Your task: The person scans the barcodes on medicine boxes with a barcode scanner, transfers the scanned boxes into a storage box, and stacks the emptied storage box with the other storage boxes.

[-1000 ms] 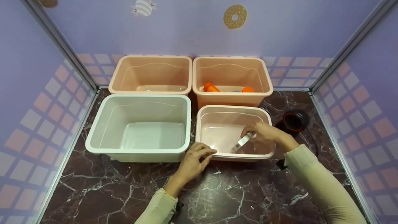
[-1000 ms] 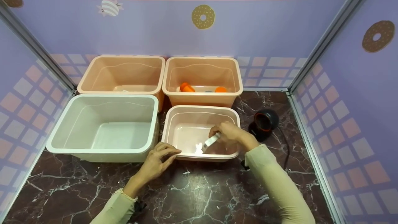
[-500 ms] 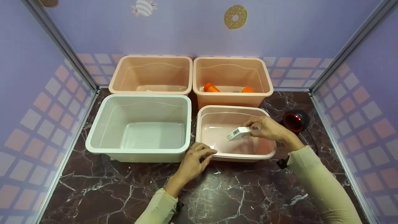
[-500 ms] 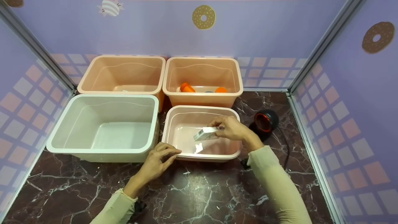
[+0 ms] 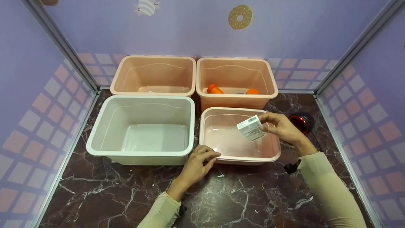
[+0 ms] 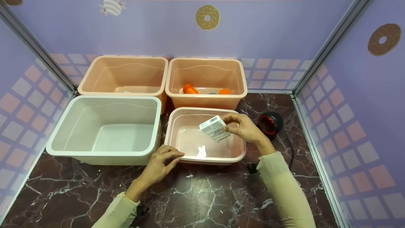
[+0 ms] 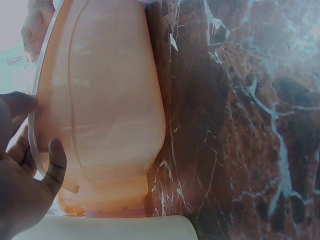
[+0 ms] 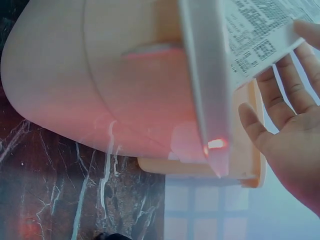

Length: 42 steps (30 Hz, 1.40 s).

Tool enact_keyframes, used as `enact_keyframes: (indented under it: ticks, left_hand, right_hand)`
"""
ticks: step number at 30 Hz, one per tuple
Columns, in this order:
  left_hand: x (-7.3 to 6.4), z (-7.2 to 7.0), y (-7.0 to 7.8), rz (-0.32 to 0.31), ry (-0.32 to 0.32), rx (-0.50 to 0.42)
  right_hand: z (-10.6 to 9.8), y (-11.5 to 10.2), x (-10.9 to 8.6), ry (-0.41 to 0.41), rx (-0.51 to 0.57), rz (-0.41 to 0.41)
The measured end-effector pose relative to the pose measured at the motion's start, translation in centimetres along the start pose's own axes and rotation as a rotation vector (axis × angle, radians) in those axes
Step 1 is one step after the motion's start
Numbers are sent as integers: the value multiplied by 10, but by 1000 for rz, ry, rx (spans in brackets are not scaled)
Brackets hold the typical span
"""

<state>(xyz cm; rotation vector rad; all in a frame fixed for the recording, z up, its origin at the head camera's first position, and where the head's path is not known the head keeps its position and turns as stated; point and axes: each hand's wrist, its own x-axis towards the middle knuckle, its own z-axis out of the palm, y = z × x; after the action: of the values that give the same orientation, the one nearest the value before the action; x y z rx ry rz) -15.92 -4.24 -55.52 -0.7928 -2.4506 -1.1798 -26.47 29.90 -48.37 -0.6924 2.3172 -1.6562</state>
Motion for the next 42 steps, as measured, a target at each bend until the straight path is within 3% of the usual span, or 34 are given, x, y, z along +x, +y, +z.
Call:
enact_keyframes:
  ticks: [9,21,27,34,42]
  left_hand:
    - [-1,1,1,27,14,5]
    - [-1,0,1,13,-1,13]
    - [-1,-1,2,16,5,12]
    - [0,-1,2,10,-1,10]
    - [0,-1,3,-2,-8,19]
  right_hand:
    - [-7,0,-8,115,236,-57]
    - [-19,-2,-19,247,287,-87]
    - [-24,-3,-26,264,344,-122]
    - [-31,-5,-36,351,310,-18]
    - [-35,-3,-46,373,382,-6]
